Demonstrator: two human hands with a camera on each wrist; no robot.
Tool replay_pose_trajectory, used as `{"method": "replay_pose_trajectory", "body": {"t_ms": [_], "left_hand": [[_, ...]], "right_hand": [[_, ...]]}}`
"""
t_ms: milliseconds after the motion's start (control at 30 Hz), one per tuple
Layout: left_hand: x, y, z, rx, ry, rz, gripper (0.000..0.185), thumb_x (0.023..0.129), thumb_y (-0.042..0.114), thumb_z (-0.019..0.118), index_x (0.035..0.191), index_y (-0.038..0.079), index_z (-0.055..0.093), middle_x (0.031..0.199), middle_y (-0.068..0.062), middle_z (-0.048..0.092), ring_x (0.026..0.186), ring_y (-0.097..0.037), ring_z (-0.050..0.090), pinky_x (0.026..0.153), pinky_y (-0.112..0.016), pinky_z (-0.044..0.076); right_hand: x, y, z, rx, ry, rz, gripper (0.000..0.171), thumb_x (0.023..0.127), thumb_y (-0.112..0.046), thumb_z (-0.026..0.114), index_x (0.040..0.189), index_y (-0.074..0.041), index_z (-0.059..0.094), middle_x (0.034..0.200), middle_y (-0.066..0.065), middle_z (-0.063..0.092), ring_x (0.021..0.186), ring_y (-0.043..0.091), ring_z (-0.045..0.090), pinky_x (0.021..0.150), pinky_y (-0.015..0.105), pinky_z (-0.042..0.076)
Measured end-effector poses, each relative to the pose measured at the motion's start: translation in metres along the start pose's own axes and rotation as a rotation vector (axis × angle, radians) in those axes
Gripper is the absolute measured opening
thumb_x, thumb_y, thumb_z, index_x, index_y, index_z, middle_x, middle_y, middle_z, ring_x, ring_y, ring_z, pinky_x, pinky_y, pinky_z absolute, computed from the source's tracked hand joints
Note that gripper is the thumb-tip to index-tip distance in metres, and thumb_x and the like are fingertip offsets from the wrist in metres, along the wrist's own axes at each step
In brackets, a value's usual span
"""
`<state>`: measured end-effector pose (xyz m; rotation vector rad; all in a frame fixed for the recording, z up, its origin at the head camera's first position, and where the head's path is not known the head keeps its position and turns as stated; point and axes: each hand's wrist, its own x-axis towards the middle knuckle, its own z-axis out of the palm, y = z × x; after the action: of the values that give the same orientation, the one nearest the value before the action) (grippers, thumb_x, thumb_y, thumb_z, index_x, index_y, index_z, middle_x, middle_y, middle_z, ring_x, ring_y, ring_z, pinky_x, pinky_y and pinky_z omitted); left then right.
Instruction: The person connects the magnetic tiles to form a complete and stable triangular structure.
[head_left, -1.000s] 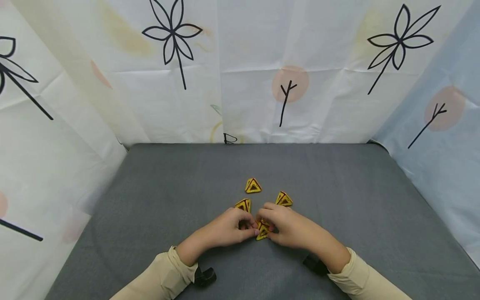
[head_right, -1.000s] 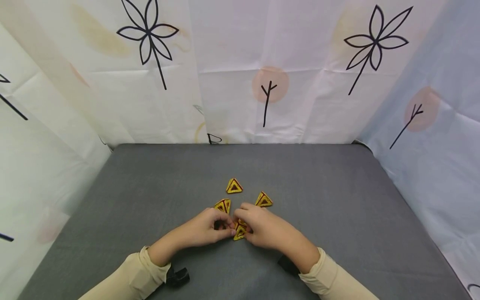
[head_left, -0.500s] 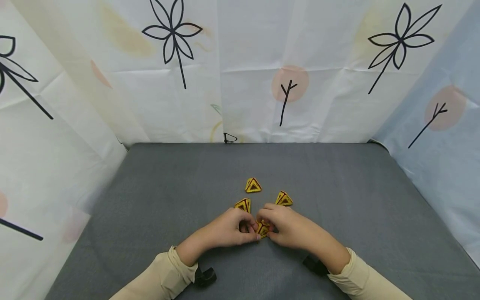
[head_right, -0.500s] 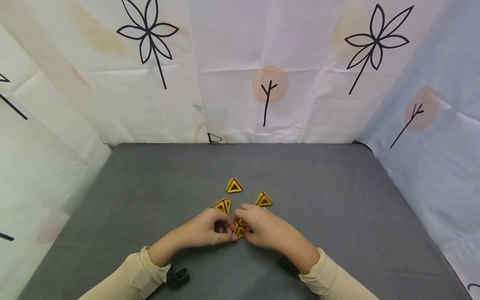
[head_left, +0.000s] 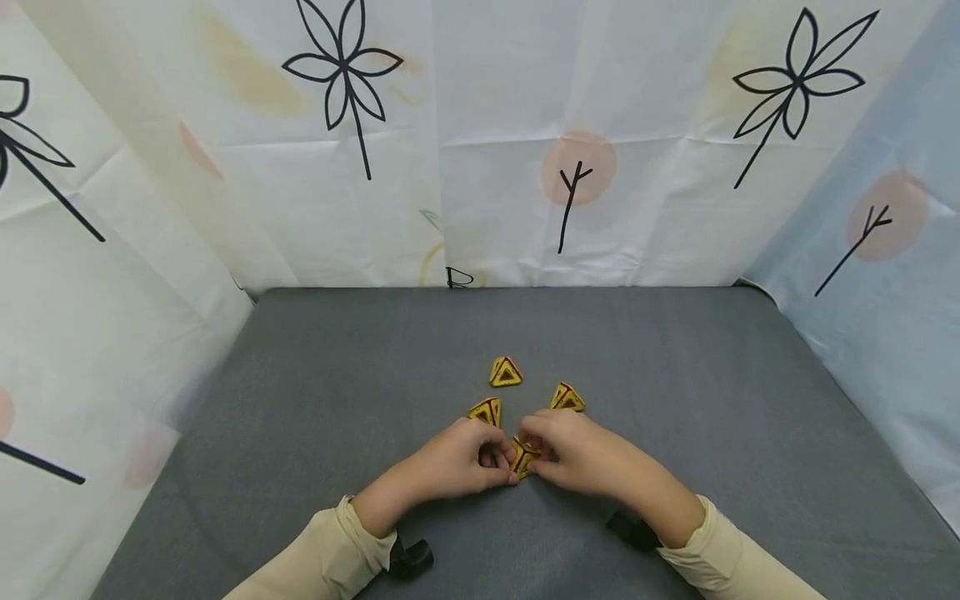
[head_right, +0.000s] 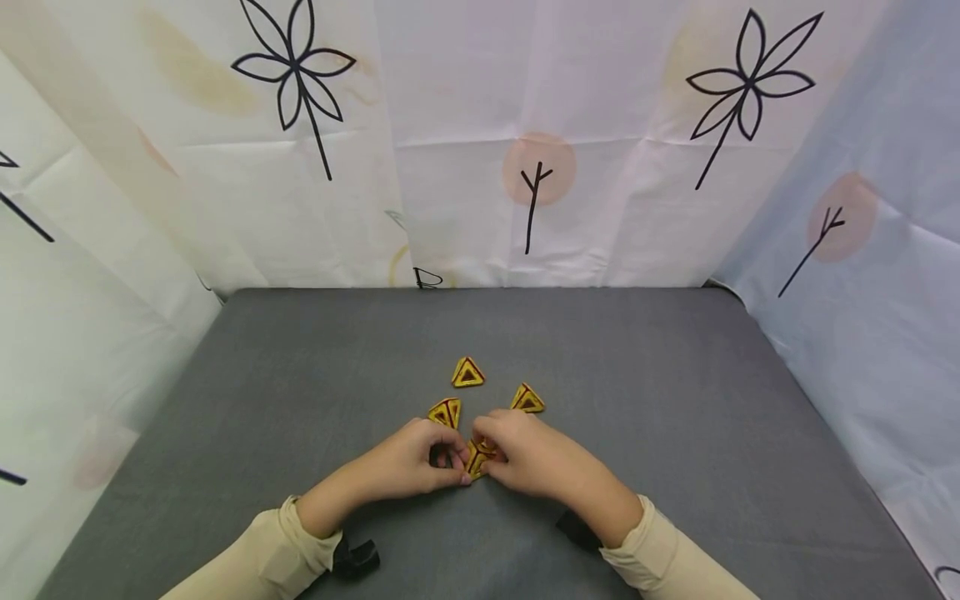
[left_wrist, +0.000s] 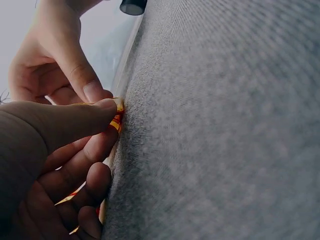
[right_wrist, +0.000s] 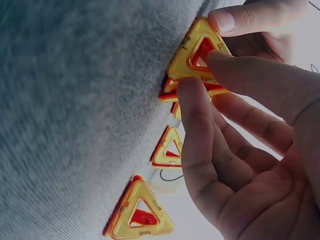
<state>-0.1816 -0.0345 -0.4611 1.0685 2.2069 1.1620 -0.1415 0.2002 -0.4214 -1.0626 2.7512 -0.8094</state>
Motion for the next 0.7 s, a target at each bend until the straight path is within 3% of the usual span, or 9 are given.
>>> {"method": "replay_pose_trajectory", "body": {"t_ms": [367, 700], "left_hand": [[0.0, 0.0004, 0.0004, 0.001, -0.002, -0.005, 0.006, 0.094, 0.02, 0.083, 0.093, 0.019, 0.077, 0.079, 0.014, 0.071, 0.065, -0.002, 0.066, 0.059, -0.02, 0.052], [0.0, -0.0004, -0.0001, 0.008, -0.003, -0.001, 0.007, 0.094, 0.021, 0.083, 0.094, 0.017, 0.078, 0.08, 0.014, 0.072, 0.066, 0.0, 0.066, 0.06, -0.02, 0.053]], "right_hand": [[0.0006, -0.0016, -0.0024, -0.02, -0.003, 0.004, 0.019, 0.09, -0.003, 0.083, 0.091, -0.015, 0.069, 0.085, -0.003, 0.067, 0.075, 0.005, 0.064, 0.068, 0.021, 0.054], [0.0002, 0.0008, -0.0074, 0.107, -0.084, 0.016, 0.015, 0.099, -0.012, 0.076, 0.114, -0.014, 0.076, 0.103, -0.003, 0.077, 0.087, -0.001, 0.068, 0.076, 0.022, 0.058]]}}
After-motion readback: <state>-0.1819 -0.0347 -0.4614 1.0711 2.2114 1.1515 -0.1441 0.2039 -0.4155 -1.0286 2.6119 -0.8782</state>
